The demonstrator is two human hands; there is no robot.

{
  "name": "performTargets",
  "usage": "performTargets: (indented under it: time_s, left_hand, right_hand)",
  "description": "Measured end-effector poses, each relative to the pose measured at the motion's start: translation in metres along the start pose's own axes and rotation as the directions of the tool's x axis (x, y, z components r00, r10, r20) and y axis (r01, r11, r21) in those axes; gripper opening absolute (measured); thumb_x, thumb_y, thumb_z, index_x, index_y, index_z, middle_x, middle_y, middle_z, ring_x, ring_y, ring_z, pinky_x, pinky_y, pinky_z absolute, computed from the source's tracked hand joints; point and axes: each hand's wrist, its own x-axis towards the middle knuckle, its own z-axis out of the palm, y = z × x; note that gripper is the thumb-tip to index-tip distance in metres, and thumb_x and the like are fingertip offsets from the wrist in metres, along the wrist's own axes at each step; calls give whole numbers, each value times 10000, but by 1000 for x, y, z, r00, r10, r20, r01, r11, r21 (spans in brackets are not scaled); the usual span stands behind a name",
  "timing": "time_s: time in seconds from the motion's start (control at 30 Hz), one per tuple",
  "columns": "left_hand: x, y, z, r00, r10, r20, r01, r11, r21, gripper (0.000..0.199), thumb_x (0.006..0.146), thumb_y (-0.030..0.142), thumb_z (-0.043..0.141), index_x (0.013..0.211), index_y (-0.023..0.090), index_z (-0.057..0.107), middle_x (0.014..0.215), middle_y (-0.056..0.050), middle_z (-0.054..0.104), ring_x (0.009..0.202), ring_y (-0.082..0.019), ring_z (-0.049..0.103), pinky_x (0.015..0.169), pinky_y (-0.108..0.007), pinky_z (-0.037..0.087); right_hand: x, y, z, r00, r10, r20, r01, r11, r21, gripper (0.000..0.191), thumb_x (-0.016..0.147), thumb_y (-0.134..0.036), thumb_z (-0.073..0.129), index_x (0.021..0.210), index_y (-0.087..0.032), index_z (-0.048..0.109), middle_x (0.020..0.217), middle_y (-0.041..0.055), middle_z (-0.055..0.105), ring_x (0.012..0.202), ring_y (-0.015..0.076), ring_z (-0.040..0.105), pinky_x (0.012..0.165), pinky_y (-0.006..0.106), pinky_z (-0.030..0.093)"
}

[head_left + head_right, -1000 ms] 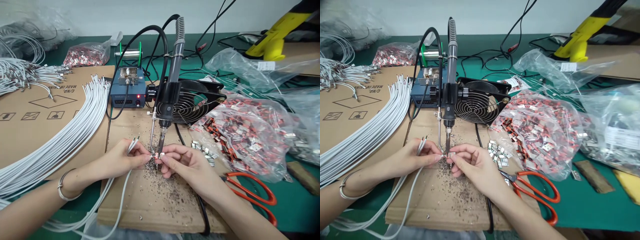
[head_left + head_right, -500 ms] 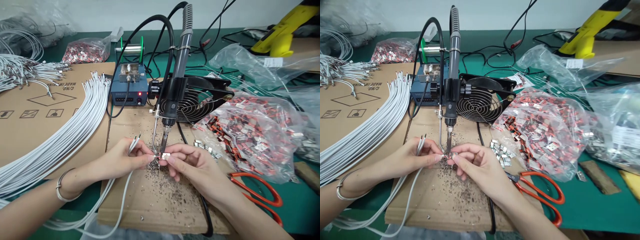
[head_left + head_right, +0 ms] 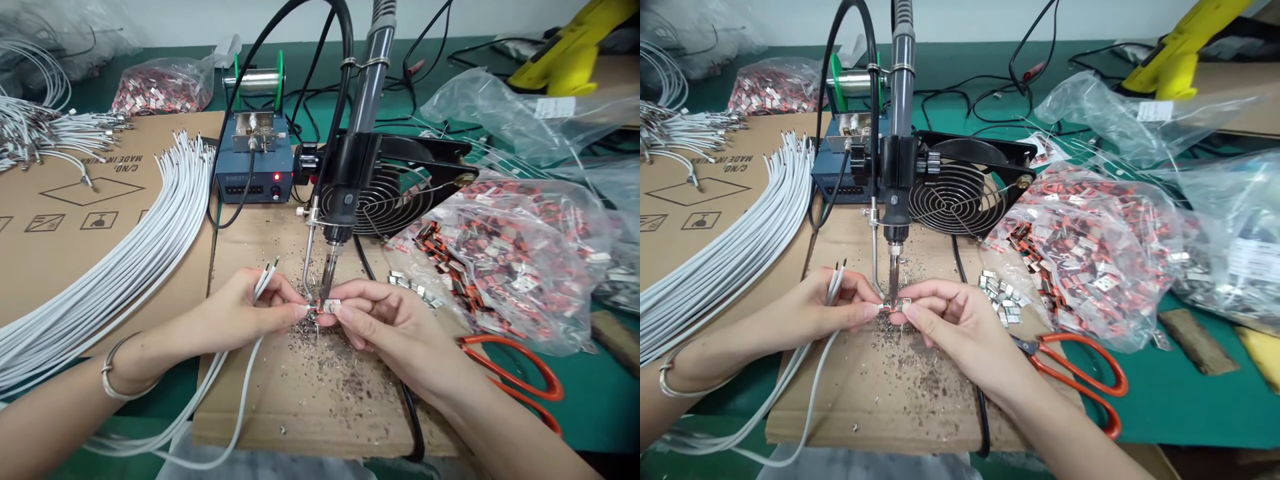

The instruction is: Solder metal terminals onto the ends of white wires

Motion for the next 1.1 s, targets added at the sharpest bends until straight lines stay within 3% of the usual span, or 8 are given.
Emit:
performTargets:
  time_s: [0.3, 0.7, 0.97, 1.1]
  left_hand:
    - [2, 1, 2, 997, -59, -40, 60, 998, 14, 119, 790, 182, 598, 751, 76, 560, 579, 27, 514, 547, -53, 438, 526, -187, 325]
    - [-1, 1, 1, 1000, -22, -18, 23, 999, 40, 169, 794, 238, 595, 787, 73, 560, 606, 15, 512, 560, -62, 429, 536, -201, 319]
    - [0, 0, 1, 1000, -13, -13, 14, 1000, 11, 151, 792, 226, 601, 784, 80, 559, 579, 31, 508, 539, -53, 426, 516, -192, 309]
    - [1, -1, 0, 999, -25, -22, 25, 1000, 16, 139, 791, 202, 599, 781, 70, 556, 572, 35, 499, 535, -48, 419, 515, -187, 307]
  right_hand:
    - [3, 0, 1, 999, 19, -31, -21, 999, -36, 224, 725, -327, 745, 854, -154, 684, 645, 48, 655, 438, 31, 437, 406, 110, 344]
    - [0, 1, -1, 1000, 20, -8, -21, 997, -81, 258, 748, -351, 724, 898, -148, 673, 684, 72, 660, 463, 55, 417, 415, 151, 328]
    - [1, 2, -3, 1000, -4, 16, 4, 1000, -8, 158, 756, -307, 726, 861, -193, 698, 670, 49, 664, 479, 32, 442, 438, 99, 341]
    - [4, 2, -1, 1000, 13, -21, -13, 1000, -15, 222, 721, -335, 748, 845, -161, 689, 650, 52, 657, 436, 26, 424, 412, 107, 333]
